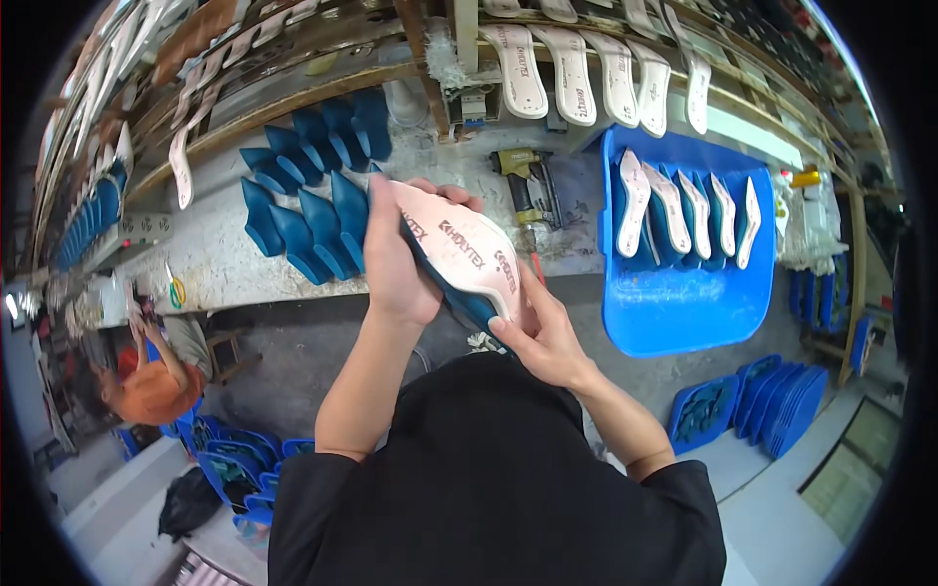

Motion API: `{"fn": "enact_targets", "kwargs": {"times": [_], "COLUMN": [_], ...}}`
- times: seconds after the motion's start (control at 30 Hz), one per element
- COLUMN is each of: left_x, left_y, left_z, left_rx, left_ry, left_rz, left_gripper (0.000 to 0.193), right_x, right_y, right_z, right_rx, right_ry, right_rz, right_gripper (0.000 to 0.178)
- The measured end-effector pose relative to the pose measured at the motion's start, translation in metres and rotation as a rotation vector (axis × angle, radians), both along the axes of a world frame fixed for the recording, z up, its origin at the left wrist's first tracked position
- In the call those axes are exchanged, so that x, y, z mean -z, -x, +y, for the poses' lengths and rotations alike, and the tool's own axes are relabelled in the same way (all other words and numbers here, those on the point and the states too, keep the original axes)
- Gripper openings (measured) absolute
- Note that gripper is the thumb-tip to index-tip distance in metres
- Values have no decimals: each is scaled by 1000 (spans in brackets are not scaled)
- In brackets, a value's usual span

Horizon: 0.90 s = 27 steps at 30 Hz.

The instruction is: The person places a blue bin on the workbench, repeatedly aligns shoe insoles onto shoe lasts, fastens each insole with a pneumatic stapler, and places the assembled shoe lasts into the bin.

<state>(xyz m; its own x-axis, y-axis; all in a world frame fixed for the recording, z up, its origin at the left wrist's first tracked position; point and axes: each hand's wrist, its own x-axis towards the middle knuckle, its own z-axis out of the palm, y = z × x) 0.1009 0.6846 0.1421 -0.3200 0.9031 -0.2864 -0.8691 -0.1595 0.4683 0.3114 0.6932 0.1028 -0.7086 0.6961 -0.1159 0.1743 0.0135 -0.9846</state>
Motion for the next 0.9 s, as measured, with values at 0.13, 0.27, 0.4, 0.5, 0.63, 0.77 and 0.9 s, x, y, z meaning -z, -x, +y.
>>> {"fn": "enact_targets", "kwargs": {"times": [0.13, 0.27, 0.4, 0.5, 0.63, 0.77, 0.9], "left_x": [-16, -14, -7, 15, 77, 96, 104], "left_y": [-32, -31, -16, 5, 70, 87, 116], "left_z": [1, -4, -9, -2, -23, -32, -40], "left_rx": [-64, -112, -130, -175, -259, -215, -267], "left_ry": [88, 65, 86, 163, 204, 339, 429], "left_rz": [270, 300, 270, 249, 79, 34, 14], "left_gripper": [34, 30, 29, 22, 17, 16, 18], "right_x": [9, 12, 11, 29, 141, 284, 298], "right_y": [-21, -16, -4, 7, 45, 58, 97], "right_z": [1, 2, -4, 20, 119, 210, 219], "right_rx": [21, 7, 9, -49, 191, 248, 214], "right_ry": [-84, -70, -45, 21, 223, -218, -289], "right_rz": [69, 102, -9, -9, -201, -776, -1015], "right_gripper": [81, 82, 83, 82, 84, 107, 86]}}
